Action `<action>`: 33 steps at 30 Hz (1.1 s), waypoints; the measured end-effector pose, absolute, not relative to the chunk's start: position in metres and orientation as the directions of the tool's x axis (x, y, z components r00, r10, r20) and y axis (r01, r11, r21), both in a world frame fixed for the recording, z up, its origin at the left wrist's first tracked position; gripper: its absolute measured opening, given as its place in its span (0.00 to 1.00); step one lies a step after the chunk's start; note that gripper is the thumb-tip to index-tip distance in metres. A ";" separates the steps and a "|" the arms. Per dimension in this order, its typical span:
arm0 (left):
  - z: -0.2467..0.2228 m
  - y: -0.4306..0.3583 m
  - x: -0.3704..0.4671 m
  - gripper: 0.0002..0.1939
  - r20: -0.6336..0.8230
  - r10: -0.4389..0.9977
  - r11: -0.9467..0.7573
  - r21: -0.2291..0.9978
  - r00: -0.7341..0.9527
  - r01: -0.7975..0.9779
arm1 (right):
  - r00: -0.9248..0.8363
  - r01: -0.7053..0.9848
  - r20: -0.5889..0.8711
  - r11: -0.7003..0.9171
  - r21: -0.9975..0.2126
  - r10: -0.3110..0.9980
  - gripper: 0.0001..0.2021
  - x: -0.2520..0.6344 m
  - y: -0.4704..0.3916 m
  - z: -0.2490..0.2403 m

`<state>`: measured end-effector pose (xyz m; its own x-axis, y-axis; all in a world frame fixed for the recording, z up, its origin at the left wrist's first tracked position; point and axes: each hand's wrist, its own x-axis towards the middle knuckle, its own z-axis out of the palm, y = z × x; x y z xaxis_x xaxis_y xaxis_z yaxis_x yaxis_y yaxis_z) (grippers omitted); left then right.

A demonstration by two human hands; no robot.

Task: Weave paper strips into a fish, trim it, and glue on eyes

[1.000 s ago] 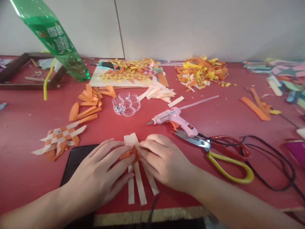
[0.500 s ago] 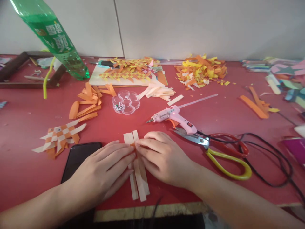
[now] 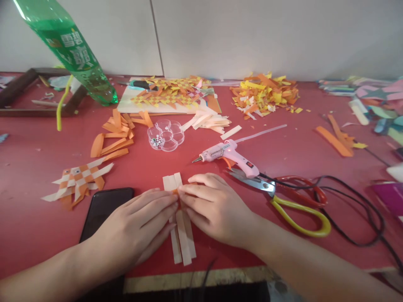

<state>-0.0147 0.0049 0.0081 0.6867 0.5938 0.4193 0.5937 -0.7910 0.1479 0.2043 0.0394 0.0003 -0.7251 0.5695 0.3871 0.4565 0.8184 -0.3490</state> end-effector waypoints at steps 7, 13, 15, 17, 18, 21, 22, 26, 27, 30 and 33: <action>0.006 0.003 -0.017 0.12 0.421 0.587 -0.798 0.158 0.691 0.581 | -0.721 0.458 0.384 0.812 -0.362 0.577 0.10 0.204 0.039 0.002; 0.004 0.004 -0.019 0.13 0.398 0.587 -0.802 0.167 0.705 0.573 | -0.724 0.455 0.386 0.816 -0.355 0.572 0.10 0.203 0.039 0.003; 0.004 0.004 -0.018 0.12 0.394 0.591 -0.801 0.179 0.704 0.572 | -0.718 0.461 0.385 0.810 -0.363 0.581 0.09 0.203 0.039 0.003; 0.004 0.003 -0.018 0.10 0.395 0.595 -0.798 0.188 0.700 0.573 | -0.699 0.472 0.390 0.797 -0.377 0.599 0.07 0.203 0.038 0.002; 0.003 0.003 -0.017 0.10 0.395 0.599 -0.796 0.190 0.697 0.575 | -0.686 0.484 0.388 0.784 -0.388 0.616 0.08 0.204 0.037 0.002; 0.004 0.002 -0.017 0.09 0.391 0.611 -0.787 0.205 0.688 0.582 | -0.650 0.531 0.351 0.734 -0.425 0.674 0.12 0.205 0.036 0.002; 0.005 0.002 -0.017 0.09 0.390 0.615 -0.785 0.215 0.685 0.582 | -0.645 0.543 0.334 0.720 -0.432 0.687 0.14 0.205 0.036 0.002; 0.006 0.003 -0.018 0.09 0.394 0.615 -0.786 0.237 0.683 0.571 | -0.651 0.547 0.309 0.711 -0.441 0.693 0.15 0.206 0.035 0.001; 0.006 0.004 -0.018 0.08 0.399 0.610 -0.789 0.231 0.685 0.569 | -0.653 0.545 0.312 0.714 -0.440 0.690 0.15 0.207 0.035 0.001; 0.005 0.005 -0.018 0.10 0.394 0.603 -0.794 0.213 0.694 0.569 | -0.655 0.540 0.325 0.724 -0.430 0.682 0.14 0.207 0.035 0.000; 0.005 0.005 -0.017 0.11 0.361 0.615 -0.786 0.206 0.701 0.583 | -0.663 0.539 0.321 0.729 -0.423 0.676 0.14 0.208 0.035 0.000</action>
